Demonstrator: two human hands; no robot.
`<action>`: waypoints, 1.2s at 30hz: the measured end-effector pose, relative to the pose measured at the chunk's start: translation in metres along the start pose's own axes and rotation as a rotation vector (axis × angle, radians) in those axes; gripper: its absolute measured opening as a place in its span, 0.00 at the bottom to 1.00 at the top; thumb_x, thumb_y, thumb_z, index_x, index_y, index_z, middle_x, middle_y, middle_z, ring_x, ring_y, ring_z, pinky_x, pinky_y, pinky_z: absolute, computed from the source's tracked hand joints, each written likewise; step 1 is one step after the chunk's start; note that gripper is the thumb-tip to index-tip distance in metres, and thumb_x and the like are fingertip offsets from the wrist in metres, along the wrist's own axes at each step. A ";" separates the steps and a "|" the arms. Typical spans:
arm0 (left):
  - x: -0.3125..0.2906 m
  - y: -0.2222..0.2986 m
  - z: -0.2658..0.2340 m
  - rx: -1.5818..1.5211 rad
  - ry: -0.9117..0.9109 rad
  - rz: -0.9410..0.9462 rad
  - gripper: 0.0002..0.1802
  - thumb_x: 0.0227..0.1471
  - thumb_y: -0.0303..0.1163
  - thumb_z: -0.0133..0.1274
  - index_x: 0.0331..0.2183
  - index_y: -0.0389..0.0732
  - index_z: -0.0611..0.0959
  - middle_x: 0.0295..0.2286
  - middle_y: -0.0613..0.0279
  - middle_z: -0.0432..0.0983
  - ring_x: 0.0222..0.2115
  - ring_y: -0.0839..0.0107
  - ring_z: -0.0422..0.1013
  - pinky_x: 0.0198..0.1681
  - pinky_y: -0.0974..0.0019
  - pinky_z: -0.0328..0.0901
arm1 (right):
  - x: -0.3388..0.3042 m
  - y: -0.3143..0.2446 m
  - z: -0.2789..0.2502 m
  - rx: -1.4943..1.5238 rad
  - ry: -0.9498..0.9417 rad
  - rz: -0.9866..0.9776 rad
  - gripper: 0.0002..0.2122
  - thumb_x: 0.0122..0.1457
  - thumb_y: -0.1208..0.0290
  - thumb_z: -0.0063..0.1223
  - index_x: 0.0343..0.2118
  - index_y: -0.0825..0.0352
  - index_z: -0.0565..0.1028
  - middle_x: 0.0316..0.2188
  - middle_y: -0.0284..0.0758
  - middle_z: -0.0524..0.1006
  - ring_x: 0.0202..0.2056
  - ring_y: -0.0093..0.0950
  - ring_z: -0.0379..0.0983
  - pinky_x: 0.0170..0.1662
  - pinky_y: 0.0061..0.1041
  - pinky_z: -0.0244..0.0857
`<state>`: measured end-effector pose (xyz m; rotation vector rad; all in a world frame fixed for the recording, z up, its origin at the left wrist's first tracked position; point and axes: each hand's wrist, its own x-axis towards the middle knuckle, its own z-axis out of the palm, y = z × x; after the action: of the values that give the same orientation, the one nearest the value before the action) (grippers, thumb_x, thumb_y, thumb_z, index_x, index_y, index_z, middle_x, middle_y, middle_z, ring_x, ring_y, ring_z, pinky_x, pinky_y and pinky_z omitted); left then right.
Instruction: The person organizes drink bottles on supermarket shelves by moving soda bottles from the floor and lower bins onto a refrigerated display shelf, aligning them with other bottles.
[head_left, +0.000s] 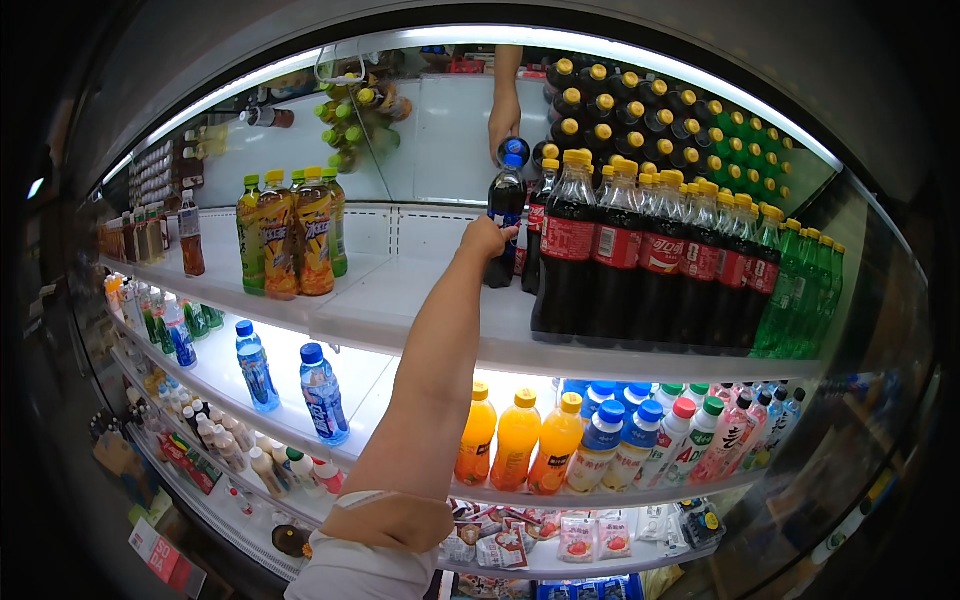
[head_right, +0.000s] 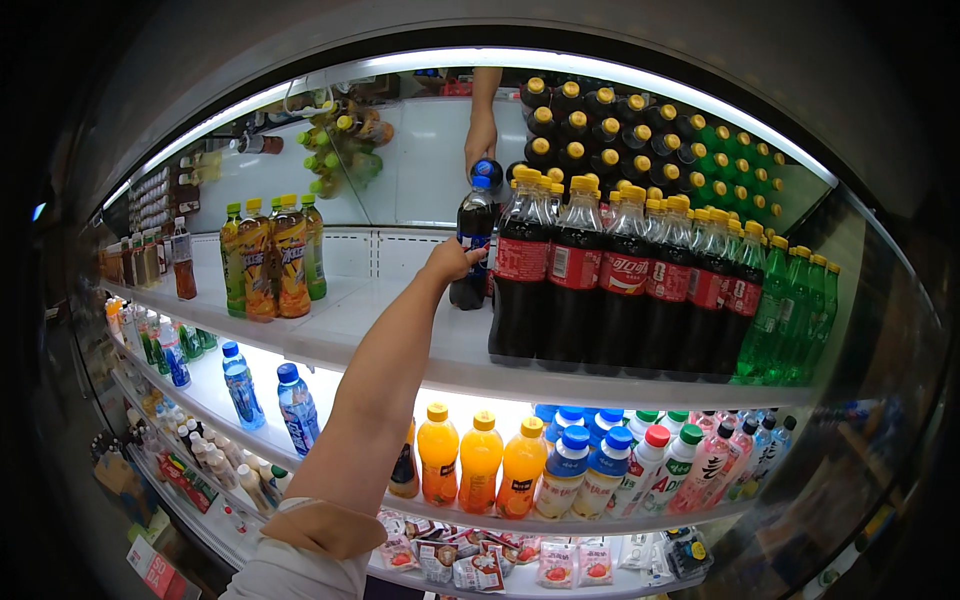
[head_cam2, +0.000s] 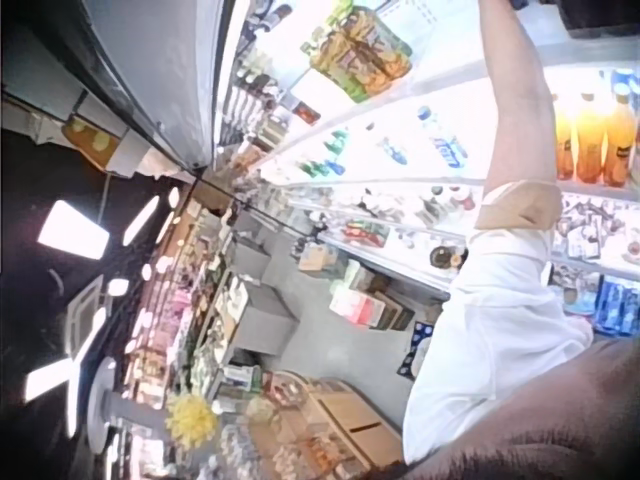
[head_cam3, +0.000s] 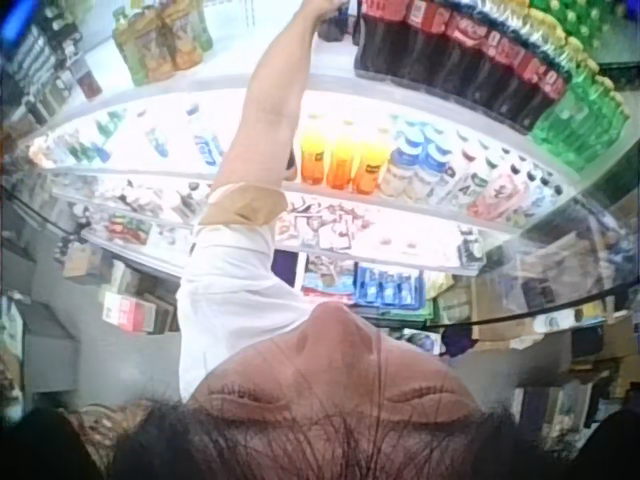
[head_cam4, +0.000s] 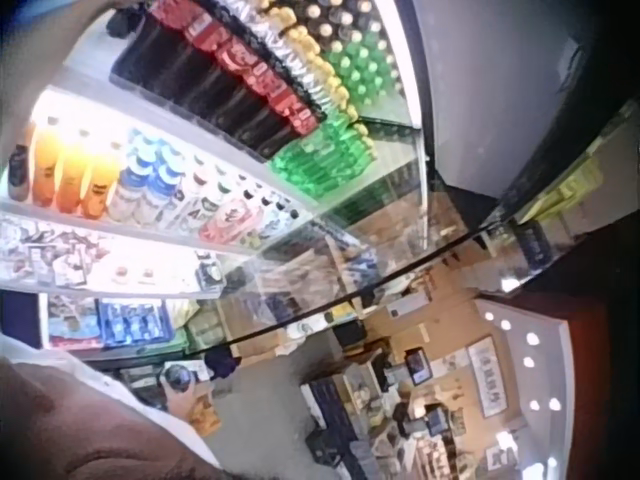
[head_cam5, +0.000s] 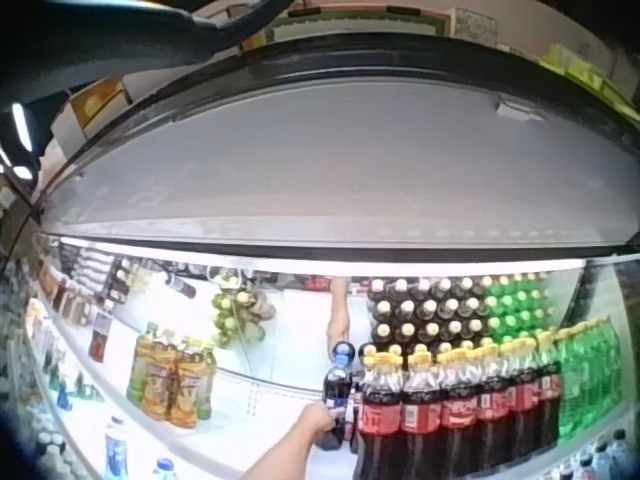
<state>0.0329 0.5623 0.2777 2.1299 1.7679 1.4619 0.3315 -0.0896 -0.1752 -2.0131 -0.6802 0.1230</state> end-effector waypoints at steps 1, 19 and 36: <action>0.003 -0.005 0.001 -0.036 -0.008 0.053 0.32 0.46 0.55 0.59 0.41 0.35 0.80 0.38 0.44 0.77 0.43 0.51 0.73 0.45 0.57 0.67 | 0.003 0.000 0.001 0.038 -0.013 -0.031 0.35 0.38 0.61 0.74 0.49 0.70 0.70 0.40 0.43 0.76 0.40 0.32 0.73 0.45 0.30 0.68; 0.010 -0.018 0.024 -0.330 -0.077 -0.015 0.54 0.46 0.61 0.55 0.56 0.25 0.56 0.50 0.41 0.68 0.52 0.49 0.65 0.53 0.58 0.61 | 0.001 0.008 0.004 0.070 -0.112 0.039 0.31 0.40 0.63 0.73 0.47 0.69 0.72 0.37 0.38 0.77 0.38 0.29 0.73 0.43 0.29 0.68; -0.401 0.053 -0.080 -0.673 -0.625 0.623 0.25 0.57 0.34 0.51 0.54 0.41 0.67 0.52 0.49 0.65 0.55 0.57 0.62 0.57 0.54 0.59 | 0.018 -0.103 -0.028 0.009 -0.415 0.007 0.36 0.35 0.65 0.75 0.49 0.71 0.68 0.38 0.43 0.77 0.40 0.33 0.74 0.46 0.31 0.67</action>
<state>0.0518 0.1915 0.0989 2.4000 0.3481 1.0261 0.3138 -0.0634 -0.0713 -1.9984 -0.9276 0.5585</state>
